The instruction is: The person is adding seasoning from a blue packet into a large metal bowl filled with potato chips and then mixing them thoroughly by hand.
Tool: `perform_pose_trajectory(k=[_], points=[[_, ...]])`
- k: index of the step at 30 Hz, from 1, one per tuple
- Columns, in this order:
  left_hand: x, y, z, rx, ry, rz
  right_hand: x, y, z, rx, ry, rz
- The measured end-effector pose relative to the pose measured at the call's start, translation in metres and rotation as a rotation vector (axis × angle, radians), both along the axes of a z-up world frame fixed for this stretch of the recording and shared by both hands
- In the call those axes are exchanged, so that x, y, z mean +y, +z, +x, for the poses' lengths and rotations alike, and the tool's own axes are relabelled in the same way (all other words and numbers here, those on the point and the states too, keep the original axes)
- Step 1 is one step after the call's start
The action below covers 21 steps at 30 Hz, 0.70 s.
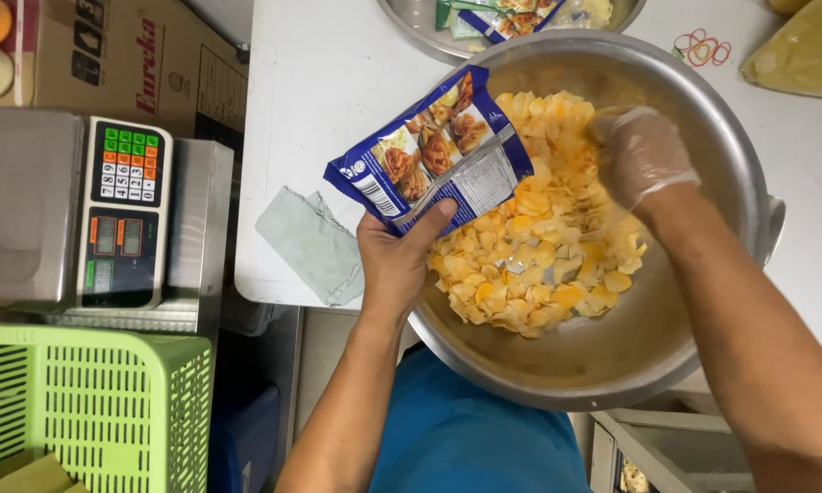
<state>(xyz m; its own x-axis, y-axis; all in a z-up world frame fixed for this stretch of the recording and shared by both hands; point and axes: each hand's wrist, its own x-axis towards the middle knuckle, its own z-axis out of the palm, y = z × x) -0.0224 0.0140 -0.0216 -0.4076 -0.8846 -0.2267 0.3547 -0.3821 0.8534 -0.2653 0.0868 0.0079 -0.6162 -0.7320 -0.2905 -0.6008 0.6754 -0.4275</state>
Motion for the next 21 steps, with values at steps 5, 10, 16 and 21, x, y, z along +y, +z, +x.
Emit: perform_pose_trajectory(k=[5,10,16,21], points=[[-0.006,-0.003,0.011,-0.026,0.047,0.009,0.012,0.023,-0.019,-0.022,-0.174,0.295],[-0.01,-0.007,0.018,-0.013,0.056,0.009,0.064,0.006,-0.048,0.05,-0.163,0.477],[-0.011,-0.007,0.013,-0.058,0.028,-0.021,0.163,-0.073,-0.097,0.052,-0.201,0.445],[-0.009,-0.012,0.007,-0.067,-0.005,-0.029,0.178,-0.087,-0.076,0.018,-0.129,0.204]])
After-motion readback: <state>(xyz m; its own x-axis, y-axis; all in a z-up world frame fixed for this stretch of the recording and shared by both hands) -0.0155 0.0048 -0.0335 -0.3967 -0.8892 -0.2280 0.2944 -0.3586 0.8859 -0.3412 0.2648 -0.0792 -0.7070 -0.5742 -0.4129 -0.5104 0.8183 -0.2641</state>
